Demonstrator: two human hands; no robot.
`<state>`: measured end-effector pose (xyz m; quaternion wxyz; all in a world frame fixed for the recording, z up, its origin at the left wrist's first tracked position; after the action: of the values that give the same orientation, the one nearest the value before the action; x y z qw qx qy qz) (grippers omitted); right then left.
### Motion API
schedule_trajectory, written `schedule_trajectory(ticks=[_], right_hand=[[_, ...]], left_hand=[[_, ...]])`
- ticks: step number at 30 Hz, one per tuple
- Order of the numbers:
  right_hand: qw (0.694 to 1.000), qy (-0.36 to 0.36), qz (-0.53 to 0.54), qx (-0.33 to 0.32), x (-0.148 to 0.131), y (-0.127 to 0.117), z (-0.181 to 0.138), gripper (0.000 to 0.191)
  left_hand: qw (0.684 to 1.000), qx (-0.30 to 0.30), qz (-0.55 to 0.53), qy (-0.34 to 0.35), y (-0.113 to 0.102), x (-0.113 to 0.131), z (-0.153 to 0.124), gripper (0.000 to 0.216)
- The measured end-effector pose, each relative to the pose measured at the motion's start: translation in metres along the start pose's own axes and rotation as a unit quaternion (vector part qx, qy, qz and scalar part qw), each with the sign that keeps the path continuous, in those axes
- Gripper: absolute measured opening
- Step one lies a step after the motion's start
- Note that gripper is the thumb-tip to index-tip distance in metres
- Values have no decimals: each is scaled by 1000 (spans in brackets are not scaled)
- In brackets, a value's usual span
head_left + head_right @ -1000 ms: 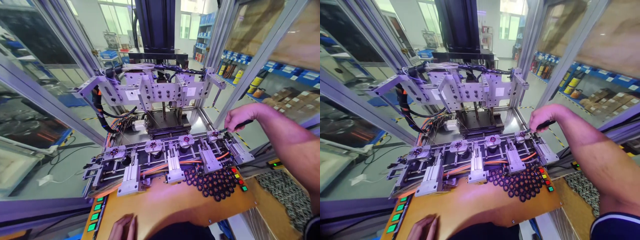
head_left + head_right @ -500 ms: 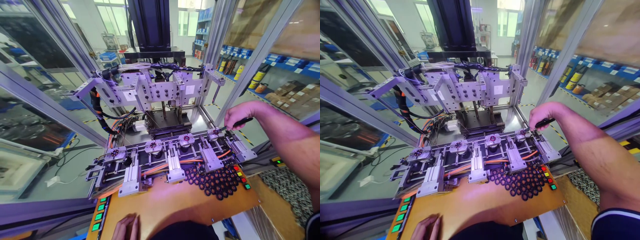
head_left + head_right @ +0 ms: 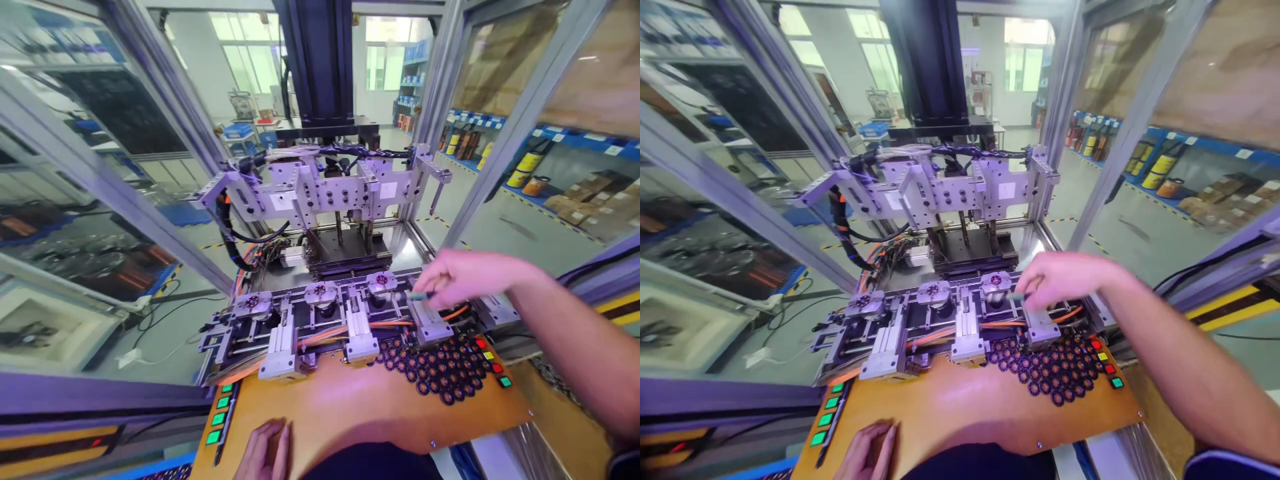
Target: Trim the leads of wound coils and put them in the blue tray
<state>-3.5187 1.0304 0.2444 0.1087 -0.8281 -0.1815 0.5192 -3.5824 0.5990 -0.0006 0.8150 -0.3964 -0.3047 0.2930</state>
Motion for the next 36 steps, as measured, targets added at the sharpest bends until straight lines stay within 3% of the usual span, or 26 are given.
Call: schedule_trajectory(ticks=[3,5,7,8,11,15,20,23,26,29,33,36], right_hand=[[986,-122,86,-68,-8,98,-10,32],[968,-121,203,-86,16,162,-2,43],[923,-64,365,-105,53,222,20,48],[907,-41,413,-68,73,243,33,51],[914,-36,404,26,116,279,65,65],[945,-74,295,118,136,276,75,53],[955,-124,119,241,150,254,58,26],[949,-157,50,268,153,253,52,22],[946,-199,10,256,144,249,44,22],[931,-280,-47,229,111,229,27,20],[855,-416,-234,201,31,181,12,22],[834,-389,-357,158,-24,148,43,28]], left_hand=[[991,-69,-87,-77,-4,9,5,28],[973,-140,-149,-104,-4,23,8,37],[958,-194,-186,-97,-4,44,11,39],[951,-218,-200,-85,-3,56,12,39],[930,-277,-238,-51,4,87,12,36],[924,-301,-229,-49,16,103,9,22],[927,-300,-219,-60,23,101,3,32],[930,-289,-219,-56,13,99,3,30],[946,-255,-194,-42,-15,86,12,30],[968,-208,-139,-23,-54,58,42,40],[991,-132,-36,-1,-99,13,122,35],[994,-104,19,36,-106,-5,194,17]])
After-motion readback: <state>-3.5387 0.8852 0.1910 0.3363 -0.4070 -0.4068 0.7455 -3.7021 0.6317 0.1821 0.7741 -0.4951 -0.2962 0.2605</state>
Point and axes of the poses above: each hand's wrist, its own z-axis towards the middle knuckle, its own y-axis out of the palm, x = y × z, the point moved 6 cm from there along z, towards the middle knuckle, and after that the axes turned 12 degrees about z, right-handed, at the moved point
